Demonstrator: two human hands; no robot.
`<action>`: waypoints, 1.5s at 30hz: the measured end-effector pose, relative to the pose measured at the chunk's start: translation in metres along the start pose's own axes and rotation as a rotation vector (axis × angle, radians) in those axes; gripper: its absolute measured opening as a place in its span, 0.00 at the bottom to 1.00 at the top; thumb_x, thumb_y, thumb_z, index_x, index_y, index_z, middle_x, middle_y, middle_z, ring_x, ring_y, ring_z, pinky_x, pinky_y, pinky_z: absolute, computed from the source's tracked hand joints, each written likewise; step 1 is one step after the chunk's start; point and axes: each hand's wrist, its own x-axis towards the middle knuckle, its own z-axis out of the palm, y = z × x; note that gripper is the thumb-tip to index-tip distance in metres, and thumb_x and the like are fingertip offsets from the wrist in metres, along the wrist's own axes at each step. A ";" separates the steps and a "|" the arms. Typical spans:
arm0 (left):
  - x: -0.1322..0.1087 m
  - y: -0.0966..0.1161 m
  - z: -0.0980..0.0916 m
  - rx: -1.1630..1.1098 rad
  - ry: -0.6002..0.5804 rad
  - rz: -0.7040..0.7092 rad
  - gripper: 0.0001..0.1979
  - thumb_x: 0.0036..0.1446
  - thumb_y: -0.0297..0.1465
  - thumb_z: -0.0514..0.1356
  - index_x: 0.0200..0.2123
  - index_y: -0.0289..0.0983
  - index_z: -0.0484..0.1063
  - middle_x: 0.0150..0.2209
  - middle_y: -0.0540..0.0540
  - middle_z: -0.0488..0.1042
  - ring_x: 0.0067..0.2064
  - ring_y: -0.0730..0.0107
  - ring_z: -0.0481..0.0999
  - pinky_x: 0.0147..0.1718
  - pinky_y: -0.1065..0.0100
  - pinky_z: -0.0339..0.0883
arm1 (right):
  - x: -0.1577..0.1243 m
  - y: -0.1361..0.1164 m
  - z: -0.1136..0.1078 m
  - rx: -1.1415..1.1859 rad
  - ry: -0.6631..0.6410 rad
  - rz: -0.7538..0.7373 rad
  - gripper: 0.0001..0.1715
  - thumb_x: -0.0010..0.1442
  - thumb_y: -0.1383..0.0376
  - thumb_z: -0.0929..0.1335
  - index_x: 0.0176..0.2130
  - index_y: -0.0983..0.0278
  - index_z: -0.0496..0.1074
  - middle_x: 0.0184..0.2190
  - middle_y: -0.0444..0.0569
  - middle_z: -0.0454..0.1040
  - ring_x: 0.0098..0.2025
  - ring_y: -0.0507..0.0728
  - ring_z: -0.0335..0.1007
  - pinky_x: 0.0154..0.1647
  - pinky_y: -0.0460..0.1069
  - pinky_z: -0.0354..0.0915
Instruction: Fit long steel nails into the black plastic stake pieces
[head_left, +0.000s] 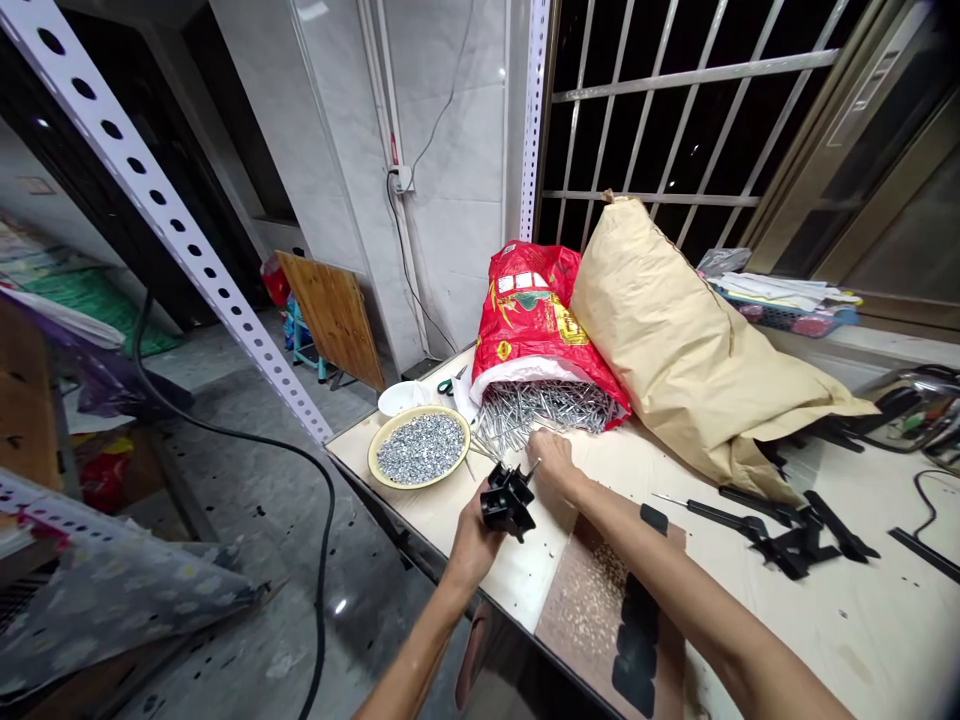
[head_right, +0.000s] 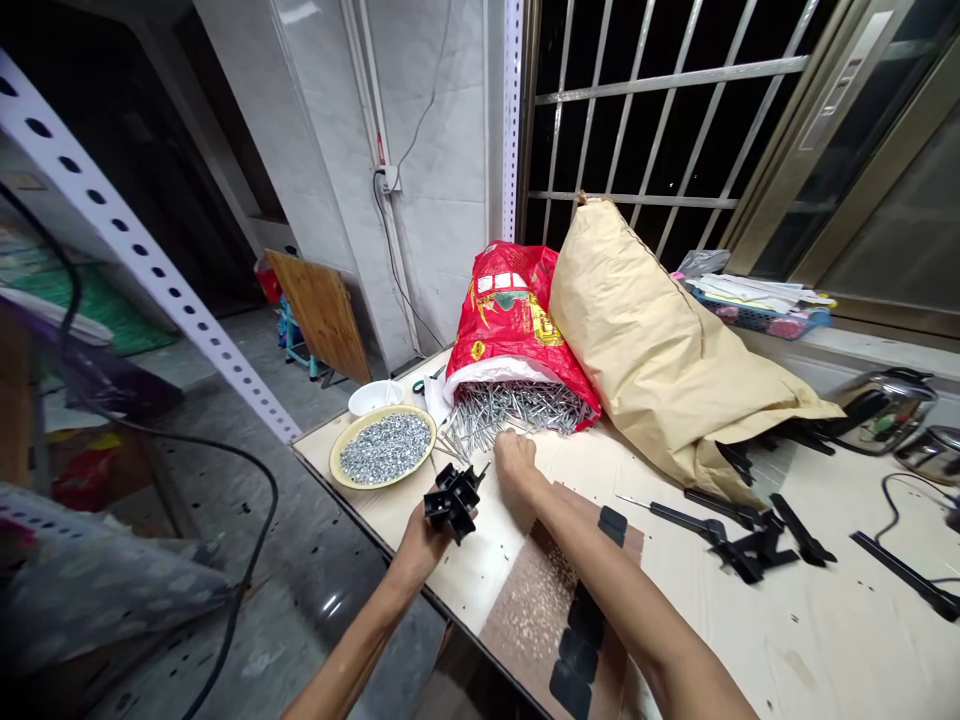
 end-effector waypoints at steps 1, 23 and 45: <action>0.000 -0.002 -0.001 -0.001 0.007 -0.009 0.21 0.39 0.29 0.66 0.40 0.35 0.72 0.35 0.44 0.76 0.40 0.59 0.73 0.39 0.63 0.67 | 0.000 -0.001 0.001 -0.027 -0.016 0.011 0.12 0.55 0.68 0.64 0.39 0.69 0.73 0.40 0.59 0.73 0.43 0.59 0.70 0.39 0.48 0.59; -0.002 0.020 0.004 -0.275 0.138 -0.384 0.19 0.33 0.33 0.71 0.28 0.34 0.67 0.23 0.50 0.70 0.26 0.72 0.70 0.28 0.70 0.65 | -0.025 0.038 -0.047 0.133 0.060 -0.053 0.22 0.54 0.72 0.61 0.50 0.68 0.65 0.31 0.51 0.74 0.34 0.55 0.72 0.34 0.47 0.62; -0.002 0.039 0.018 -0.275 -0.021 -0.357 0.20 0.35 0.32 0.71 0.33 0.32 0.70 0.27 0.49 0.71 0.29 0.73 0.70 0.33 0.68 0.66 | -0.047 0.035 -0.073 0.440 0.208 -0.361 0.14 0.62 0.62 0.60 0.42 0.62 0.71 0.42 0.49 0.72 0.44 0.52 0.68 0.43 0.46 0.61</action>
